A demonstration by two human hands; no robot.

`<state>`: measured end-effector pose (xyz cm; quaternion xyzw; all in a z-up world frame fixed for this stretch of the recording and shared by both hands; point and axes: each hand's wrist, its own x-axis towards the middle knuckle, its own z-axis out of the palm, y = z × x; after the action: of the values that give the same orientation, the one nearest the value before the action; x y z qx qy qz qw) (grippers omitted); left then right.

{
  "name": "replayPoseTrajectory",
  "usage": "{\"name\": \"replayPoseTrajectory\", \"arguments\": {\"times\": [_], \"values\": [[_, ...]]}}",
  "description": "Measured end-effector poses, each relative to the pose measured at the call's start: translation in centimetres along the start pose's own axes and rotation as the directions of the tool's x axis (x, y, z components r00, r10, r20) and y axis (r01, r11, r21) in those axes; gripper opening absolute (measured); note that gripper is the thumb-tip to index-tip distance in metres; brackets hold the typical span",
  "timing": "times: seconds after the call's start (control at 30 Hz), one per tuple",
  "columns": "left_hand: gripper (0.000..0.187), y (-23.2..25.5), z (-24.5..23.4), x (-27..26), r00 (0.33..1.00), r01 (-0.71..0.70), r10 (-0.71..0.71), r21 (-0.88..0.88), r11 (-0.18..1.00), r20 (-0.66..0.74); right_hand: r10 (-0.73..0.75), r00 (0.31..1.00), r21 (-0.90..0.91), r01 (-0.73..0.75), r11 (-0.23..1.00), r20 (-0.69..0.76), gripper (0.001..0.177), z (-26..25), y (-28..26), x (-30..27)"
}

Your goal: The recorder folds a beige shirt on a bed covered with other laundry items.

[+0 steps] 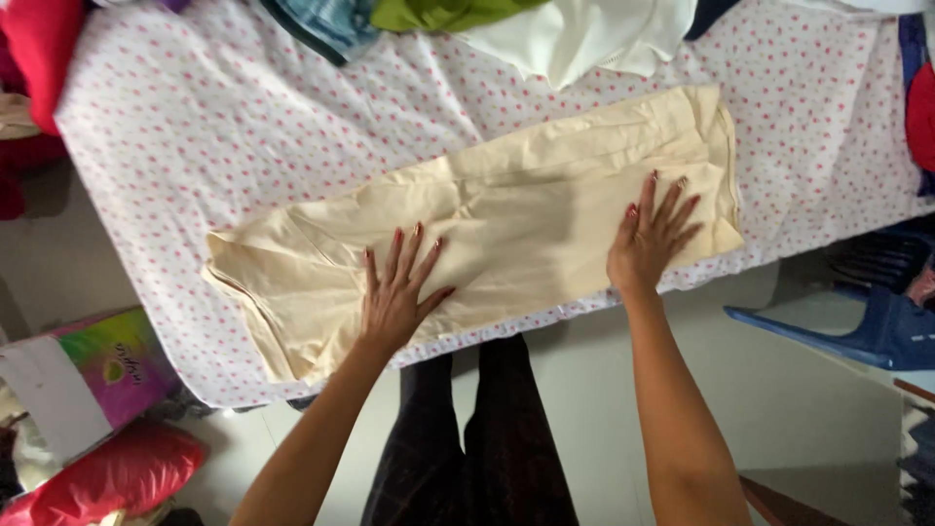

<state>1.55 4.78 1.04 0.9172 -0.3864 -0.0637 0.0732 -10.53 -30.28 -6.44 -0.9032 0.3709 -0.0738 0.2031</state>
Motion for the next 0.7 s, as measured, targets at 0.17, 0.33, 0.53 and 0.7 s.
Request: {"name": "replayPoseTrajectory", "arguments": {"times": [0.17,0.33,0.53,0.7], "values": [[0.089,-4.3,-0.8,-6.0,0.853,0.465,-0.483,-0.133,0.875,-0.196,-0.085,0.989,0.316,0.121,0.941,-0.125,0.057,2.1,-4.6,-3.5],[0.115,-9.8,-0.1,-11.1,0.468,0.669,-0.761,-0.382,0.637,-0.449,-0.311,0.945,0.511,0.319,0.798,-0.104,0.059,2.6,-15.2,-6.0],[0.077,-13.6,-0.3,-13.0,0.265,0.773,-0.943,-0.541,0.331,-0.2,-0.485,0.874,0.144,0.478,0.866,0.012,0.059,5.2,-18.2,-5.7],[0.057,-14.6,-2.5,-14.4,0.515,0.462,-0.812,-0.887,-0.007,0.275,-0.463,0.885,0.332,0.421,0.844,0.057,0.059,4.2,-17.3,-5.5]]}}
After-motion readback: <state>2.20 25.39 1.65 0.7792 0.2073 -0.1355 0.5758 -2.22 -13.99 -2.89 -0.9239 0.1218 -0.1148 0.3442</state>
